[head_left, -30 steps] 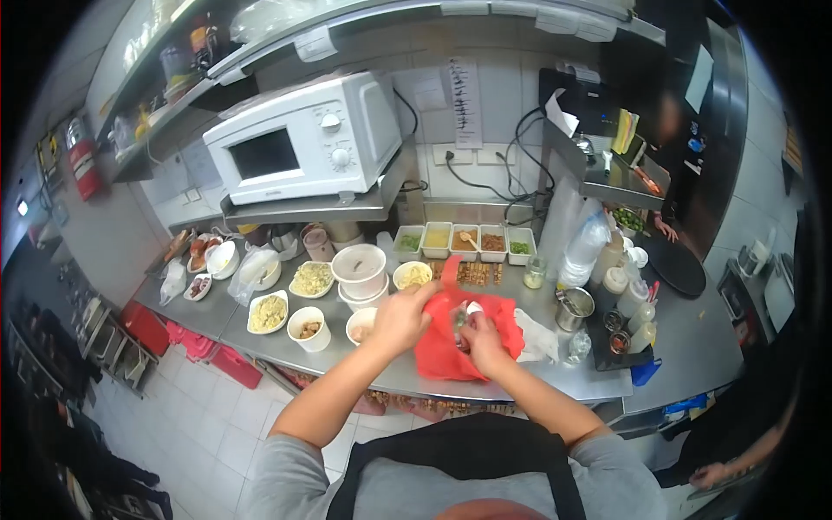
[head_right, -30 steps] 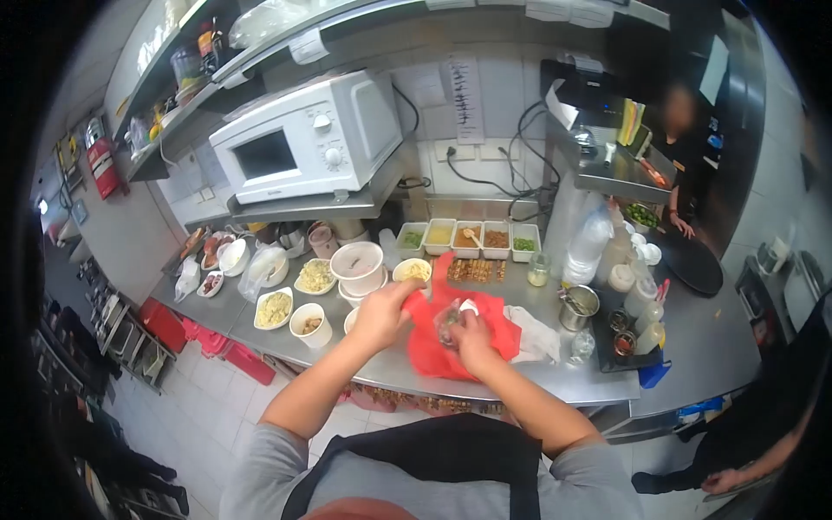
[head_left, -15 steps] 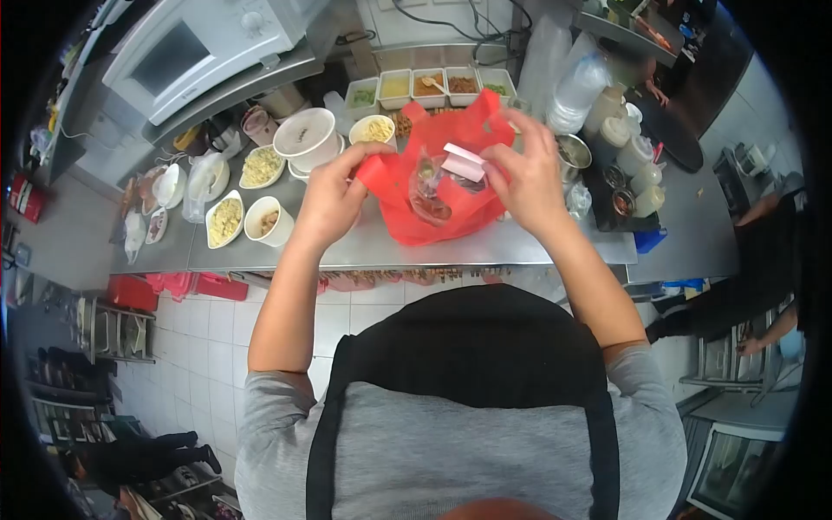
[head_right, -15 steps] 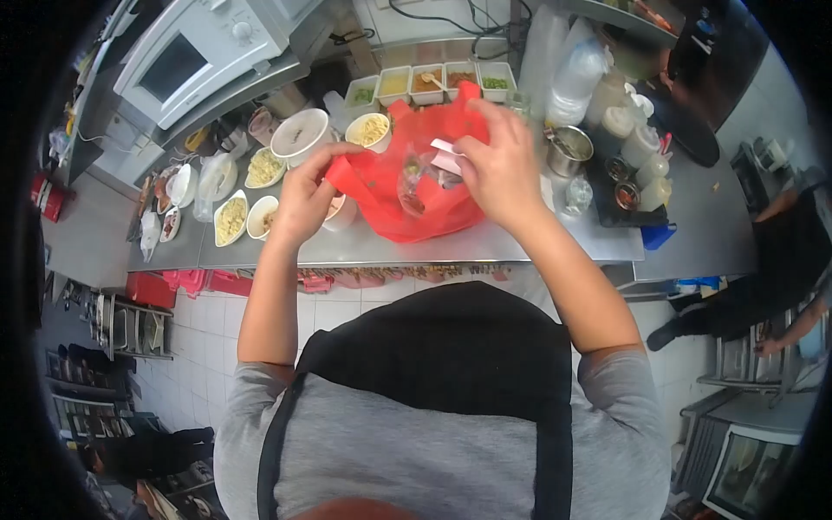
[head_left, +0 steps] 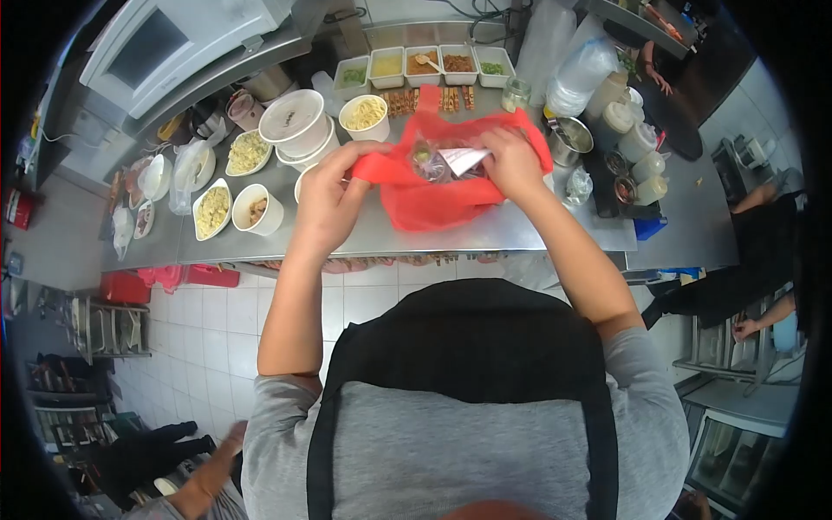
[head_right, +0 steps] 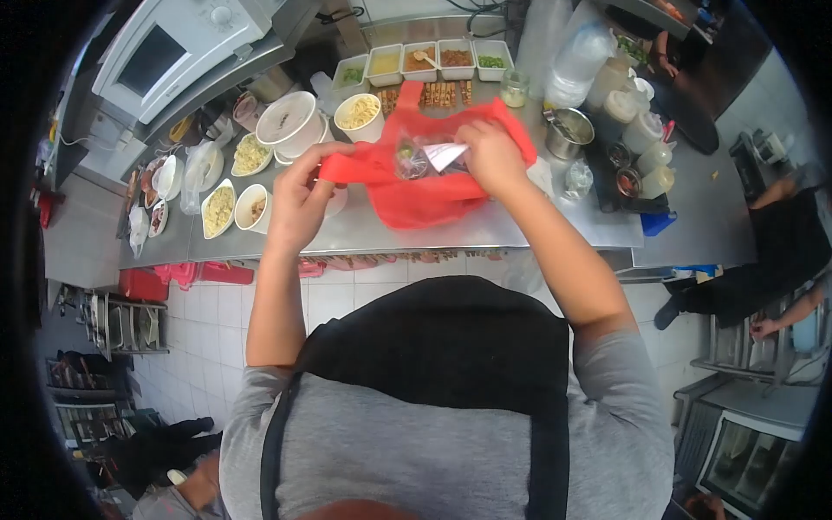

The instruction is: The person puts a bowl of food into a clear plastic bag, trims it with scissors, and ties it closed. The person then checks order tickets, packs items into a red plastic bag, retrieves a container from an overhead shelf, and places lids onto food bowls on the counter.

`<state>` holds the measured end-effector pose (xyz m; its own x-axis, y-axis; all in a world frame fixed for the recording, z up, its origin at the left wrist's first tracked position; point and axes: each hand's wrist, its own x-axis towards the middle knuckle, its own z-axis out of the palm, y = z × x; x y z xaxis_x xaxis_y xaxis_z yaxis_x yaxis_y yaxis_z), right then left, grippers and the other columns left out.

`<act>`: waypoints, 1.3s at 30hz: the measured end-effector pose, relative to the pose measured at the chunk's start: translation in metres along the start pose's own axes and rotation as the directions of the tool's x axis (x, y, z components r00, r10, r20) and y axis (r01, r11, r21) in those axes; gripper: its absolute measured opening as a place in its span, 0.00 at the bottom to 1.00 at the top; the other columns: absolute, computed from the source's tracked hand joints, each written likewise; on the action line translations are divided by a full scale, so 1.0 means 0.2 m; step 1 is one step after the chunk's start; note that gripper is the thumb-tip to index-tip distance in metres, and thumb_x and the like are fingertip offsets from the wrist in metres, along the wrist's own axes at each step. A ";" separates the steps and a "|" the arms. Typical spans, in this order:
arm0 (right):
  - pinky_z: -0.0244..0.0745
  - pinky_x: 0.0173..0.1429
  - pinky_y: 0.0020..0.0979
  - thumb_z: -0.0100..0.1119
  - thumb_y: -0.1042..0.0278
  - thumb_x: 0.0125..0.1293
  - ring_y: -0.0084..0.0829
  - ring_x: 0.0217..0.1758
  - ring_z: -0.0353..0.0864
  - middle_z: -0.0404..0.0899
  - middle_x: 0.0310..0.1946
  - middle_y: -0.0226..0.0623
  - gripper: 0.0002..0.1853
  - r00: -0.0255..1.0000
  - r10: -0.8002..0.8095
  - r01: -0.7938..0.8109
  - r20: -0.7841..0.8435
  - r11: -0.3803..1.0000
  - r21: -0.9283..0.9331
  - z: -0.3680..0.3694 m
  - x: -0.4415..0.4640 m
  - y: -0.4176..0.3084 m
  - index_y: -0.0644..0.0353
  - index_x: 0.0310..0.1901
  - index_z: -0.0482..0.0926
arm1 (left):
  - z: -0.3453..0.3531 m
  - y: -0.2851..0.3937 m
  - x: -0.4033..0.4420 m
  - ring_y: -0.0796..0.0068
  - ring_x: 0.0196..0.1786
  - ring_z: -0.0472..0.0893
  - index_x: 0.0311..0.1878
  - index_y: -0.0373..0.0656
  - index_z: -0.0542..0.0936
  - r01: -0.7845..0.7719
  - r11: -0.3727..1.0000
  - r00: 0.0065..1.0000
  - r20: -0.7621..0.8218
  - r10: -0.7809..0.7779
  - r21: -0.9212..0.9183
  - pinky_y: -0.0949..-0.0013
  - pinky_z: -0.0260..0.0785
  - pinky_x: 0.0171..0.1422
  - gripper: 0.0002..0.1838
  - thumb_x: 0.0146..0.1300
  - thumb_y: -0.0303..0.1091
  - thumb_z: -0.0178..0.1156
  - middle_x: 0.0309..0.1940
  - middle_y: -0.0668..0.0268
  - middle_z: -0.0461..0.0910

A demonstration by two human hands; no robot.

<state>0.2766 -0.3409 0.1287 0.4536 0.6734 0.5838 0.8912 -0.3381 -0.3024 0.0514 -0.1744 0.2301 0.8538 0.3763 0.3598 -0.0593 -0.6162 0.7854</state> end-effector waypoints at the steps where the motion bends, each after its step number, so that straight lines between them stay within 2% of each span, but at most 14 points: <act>1: 0.74 0.46 0.38 0.60 0.76 0.48 0.40 0.44 0.77 0.79 0.35 0.34 0.10 0.997 -0.048 0.051 -0.057 0.998 0.041 -0.02 -0.06 -0.02 0.53 0.34 0.80 | 0.00 0.01 -0.02 0.73 0.41 0.82 0.48 0.42 0.80 0.019 1.000 1.000 -0.011 -0.019 -0.017 0.72 0.73 0.45 0.14 0.60 0.21 0.53 0.42 0.63 0.81; 6: 0.74 0.41 0.33 0.63 0.78 0.44 0.35 0.39 0.76 0.77 0.33 0.28 0.10 0.968 -0.132 0.155 -0.214 0.984 0.093 -0.03 -0.28 -0.09 0.53 0.30 0.79 | 0.01 -0.02 -0.08 0.81 0.41 0.77 0.51 0.41 0.78 0.065 0.997 0.996 0.056 -0.063 -0.044 0.77 0.68 0.41 0.17 0.61 0.18 0.49 0.47 0.69 0.79; 18: 0.72 0.40 0.31 0.64 0.77 0.44 0.32 0.37 0.75 0.76 0.34 0.25 0.10 0.954 -0.180 0.202 -0.239 0.976 0.075 0.03 -0.36 -0.08 0.52 0.30 0.81 | 0.00 0.03 -0.16 0.77 0.47 0.77 0.50 0.39 0.76 0.194 0.980 0.968 0.169 -0.185 -0.040 0.74 0.69 0.48 0.14 0.63 0.20 0.48 0.48 0.67 0.78; 22: 0.71 0.45 0.35 0.66 0.73 0.43 0.34 0.42 0.75 0.76 0.37 0.27 0.11 0.974 -0.212 0.216 -0.083 0.976 0.041 -0.07 -0.32 -0.12 0.52 0.31 0.80 | 0.09 -0.01 -0.05 0.72 0.52 0.77 0.50 0.38 0.75 0.076 0.948 0.997 0.056 -0.061 -0.309 0.71 0.66 0.59 0.11 0.66 0.24 0.50 0.51 0.61 0.78; 25: 0.67 0.52 0.39 0.68 0.68 0.42 0.35 0.49 0.73 0.75 0.43 0.32 0.13 0.954 -0.219 0.234 -0.207 0.971 0.051 -0.23 -0.23 -0.16 0.50 0.34 0.82 | 0.14 -0.01 0.07 0.70 0.56 0.77 0.49 0.40 0.74 0.049 0.839 0.999 0.007 -0.053 -0.542 0.67 0.66 0.62 0.08 0.69 0.29 0.51 0.54 0.54 0.77; 27: 0.64 0.58 0.40 0.70 0.63 0.43 0.39 0.56 0.69 0.74 0.48 0.37 0.22 0.930 -0.100 0.060 -0.353 0.991 -0.122 -0.37 -0.10 -0.23 0.48 0.45 0.82 | 0.17 -0.02 0.11 0.70 0.55 0.77 0.49 0.41 0.74 0.056 0.700 0.998 0.011 -0.068 -0.712 0.66 0.69 0.60 0.08 0.68 0.28 0.51 0.53 0.56 0.78; 29: 0.58 0.67 0.44 0.73 0.58 0.46 0.50 0.62 0.65 0.70 0.56 0.48 0.42 0.936 -0.007 -0.048 -0.352 0.988 -0.146 -0.39 0.00 -0.16 0.56 0.64 0.65 | 0.19 -0.05 0.15 0.77 0.42 0.79 0.50 0.41 0.74 -0.005 0.760 0.999 -0.028 -0.017 -0.650 0.72 0.73 0.48 0.10 0.67 0.25 0.50 0.41 0.63 0.80; 30: 0.61 0.66 0.42 0.73 0.58 0.49 0.46 0.63 0.67 0.68 0.60 0.51 0.44 0.967 0.073 -0.080 -0.246 0.997 -0.017 -0.38 0.06 -0.09 0.60 0.66 0.61 | 0.18 -0.02 0.14 0.77 0.39 0.79 0.49 0.42 0.74 0.011 0.712 1.000 -0.011 -0.027 -0.702 0.72 0.73 0.43 0.10 0.67 0.24 0.50 0.40 0.63 0.80; 31: 0.65 0.63 0.37 0.72 0.56 0.51 0.43 0.63 0.70 0.69 0.60 0.53 0.46 0.946 0.320 -0.315 0.055 0.867 0.387 -0.35 0.10 -0.01 0.62 0.68 0.57 | 0.17 -0.03 0.14 0.77 0.37 0.79 0.48 0.43 0.73 0.051 0.722 0.999 0.038 -0.034 -0.690 0.72 0.74 0.42 0.09 0.67 0.24 0.49 0.38 0.64 0.79; 32: 0.66 0.63 0.35 0.70 0.62 0.54 0.37 0.63 0.69 0.68 0.61 0.49 0.43 0.972 0.235 -0.206 -0.012 0.875 0.439 -0.28 0.12 0.08 0.63 0.68 0.57 | 0.18 0.00 0.16 0.78 0.38 0.78 0.46 0.43 0.74 0.077 0.691 0.993 -0.006 -0.117 -0.719 0.73 0.73 0.44 0.11 0.63 0.20 0.48 0.38 0.66 0.78; 34: 0.64 0.66 0.34 0.63 0.75 0.55 0.35 0.64 0.68 0.67 0.62 0.44 0.36 0.981 0.173 -0.187 0.085 0.751 0.633 -0.25 0.17 0.18 0.62 0.66 0.60 | 0.19 -0.09 0.18 0.76 0.49 0.76 0.49 0.41 0.74 -0.065 0.803 0.994 -0.106 0.002 -0.592 0.70 0.71 0.53 0.16 0.58 0.16 0.47 0.50 0.63 0.75; 36: 0.63 0.67 0.35 0.55 0.82 0.57 0.34 0.64 0.67 0.66 0.63 0.41 0.33 0.952 0.239 -0.266 0.194 0.325 0.907 -0.24 0.21 0.11 0.60 0.66 0.61 | 0.18 -0.07 0.18 0.76 0.51 0.75 0.48 0.41 0.74 -0.058 0.826 0.984 -0.170 -0.046 -0.561 0.71 0.70 0.55 0.18 0.54 0.15 0.47 0.49 0.64 0.75; 37: 0.63 0.67 0.35 0.55 0.83 0.58 0.35 0.65 0.67 0.66 0.63 0.42 0.32 0.938 0.263 -0.288 0.225 0.231 0.929 -0.25 0.23 0.07 0.59 0.66 0.62 | 0.18 -0.07 0.18 0.75 0.51 0.75 0.49 0.41 0.74 -0.061 0.862 0.979 -0.197 -0.046 -0.503 0.71 0.70 0.55 0.18 0.54 0.16 0.49 0.49 0.64 0.75; 39: 0.67 0.64 0.34 0.55 0.80 0.62 0.35 0.62 0.70 0.70 0.60 0.44 0.30 0.941 0.281 -0.266 0.189 0.270 0.925 -0.25 0.24 0.00 0.58 0.66 0.60 | 0.18 -0.06 0.15 0.73 0.51 0.76 0.51 0.41 0.74 -0.032 0.906 0.976 -0.207 -0.062 -0.421 0.70 0.69 0.56 0.19 0.54 0.17 0.52 0.49 0.63 0.76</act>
<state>0.2984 -0.3411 0.1942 0.6757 0.6631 0.3220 0.1137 0.3379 -0.9343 0.0974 -0.1808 0.2137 0.7305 0.5483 0.4070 -0.2989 -0.2791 0.9125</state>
